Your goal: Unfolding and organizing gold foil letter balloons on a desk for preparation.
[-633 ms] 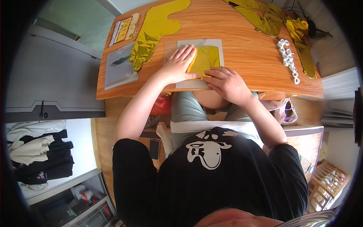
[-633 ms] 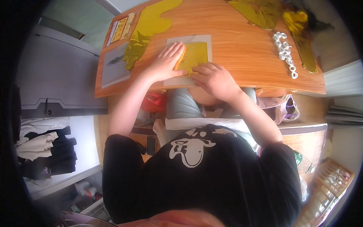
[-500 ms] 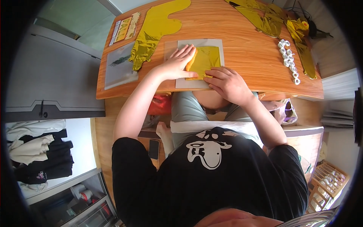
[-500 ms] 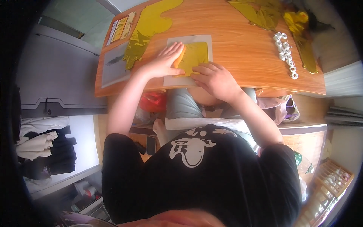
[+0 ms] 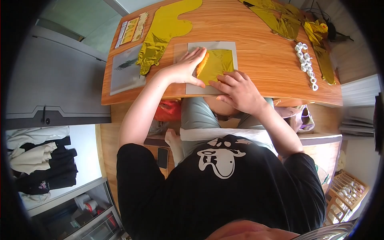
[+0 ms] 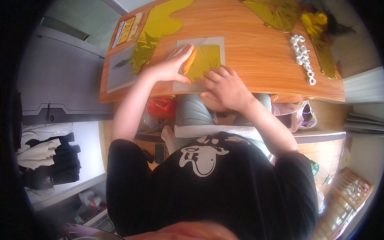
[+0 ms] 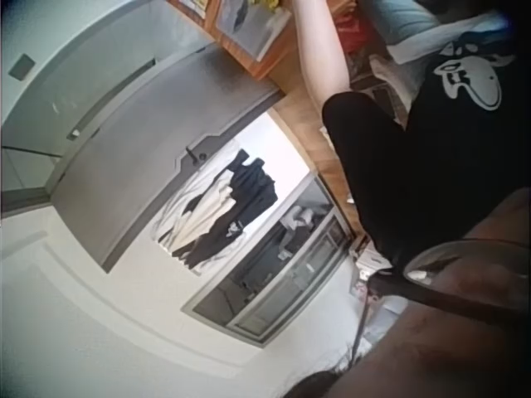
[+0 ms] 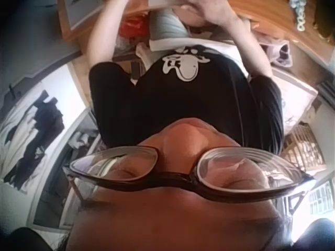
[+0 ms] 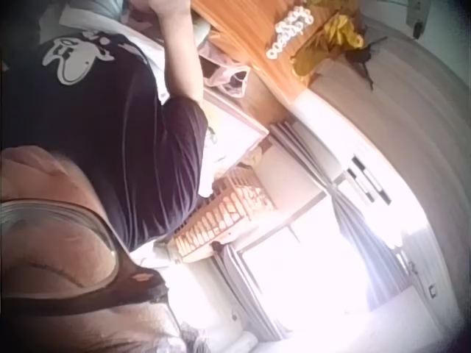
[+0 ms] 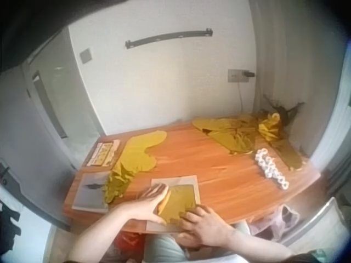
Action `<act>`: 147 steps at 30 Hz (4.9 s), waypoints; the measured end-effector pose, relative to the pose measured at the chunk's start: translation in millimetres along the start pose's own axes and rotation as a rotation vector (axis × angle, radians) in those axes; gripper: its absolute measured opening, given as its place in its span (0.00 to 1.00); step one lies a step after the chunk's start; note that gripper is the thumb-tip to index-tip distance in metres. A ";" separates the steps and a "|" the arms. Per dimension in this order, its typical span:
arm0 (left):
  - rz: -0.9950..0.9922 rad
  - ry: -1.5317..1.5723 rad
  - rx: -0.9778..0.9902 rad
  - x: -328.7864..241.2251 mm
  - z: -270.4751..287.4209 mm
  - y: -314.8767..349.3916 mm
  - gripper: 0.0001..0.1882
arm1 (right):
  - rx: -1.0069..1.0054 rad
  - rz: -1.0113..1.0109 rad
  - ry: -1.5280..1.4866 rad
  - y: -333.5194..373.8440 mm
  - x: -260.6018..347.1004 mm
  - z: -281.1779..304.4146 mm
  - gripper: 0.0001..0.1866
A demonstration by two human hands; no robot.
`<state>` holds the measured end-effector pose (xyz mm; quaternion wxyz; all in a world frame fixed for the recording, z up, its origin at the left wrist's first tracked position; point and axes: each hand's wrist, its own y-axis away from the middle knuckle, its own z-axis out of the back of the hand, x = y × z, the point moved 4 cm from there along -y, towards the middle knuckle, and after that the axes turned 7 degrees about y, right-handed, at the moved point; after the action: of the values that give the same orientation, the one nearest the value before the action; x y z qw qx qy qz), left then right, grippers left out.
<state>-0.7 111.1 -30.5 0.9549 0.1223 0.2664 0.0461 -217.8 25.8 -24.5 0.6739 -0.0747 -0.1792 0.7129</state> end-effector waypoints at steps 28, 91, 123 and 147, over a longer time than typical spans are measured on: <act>0.032 0.152 0.085 0.6 7.7 1.6 0.68 | 0.102 0.003 -0.071 5.9 -7.2 3.5 0.23; -0.010 -0.245 -0.428 -17.8 -28.8 -0.5 0.46 | 0.153 -0.180 0.049 -19.7 -43.5 -7.0 0.30; -0.614 -0.371 -0.041 -90.8 -28.5 -49.7 0.52 | -0.612 -1.154 0.567 292.4 -299.3 170.4 0.12; -0.208 -0.255 -0.330 -89.5 -43.8 -48.8 0.53 | -0.296 -1.412 0.524 312.3 -426.3 154.0 0.20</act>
<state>-98.8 59.4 -34.9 0.9876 -0.0586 0.1436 -0.0254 -528.6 -427.7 -50.9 0.9728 -0.1984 -0.1126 0.0410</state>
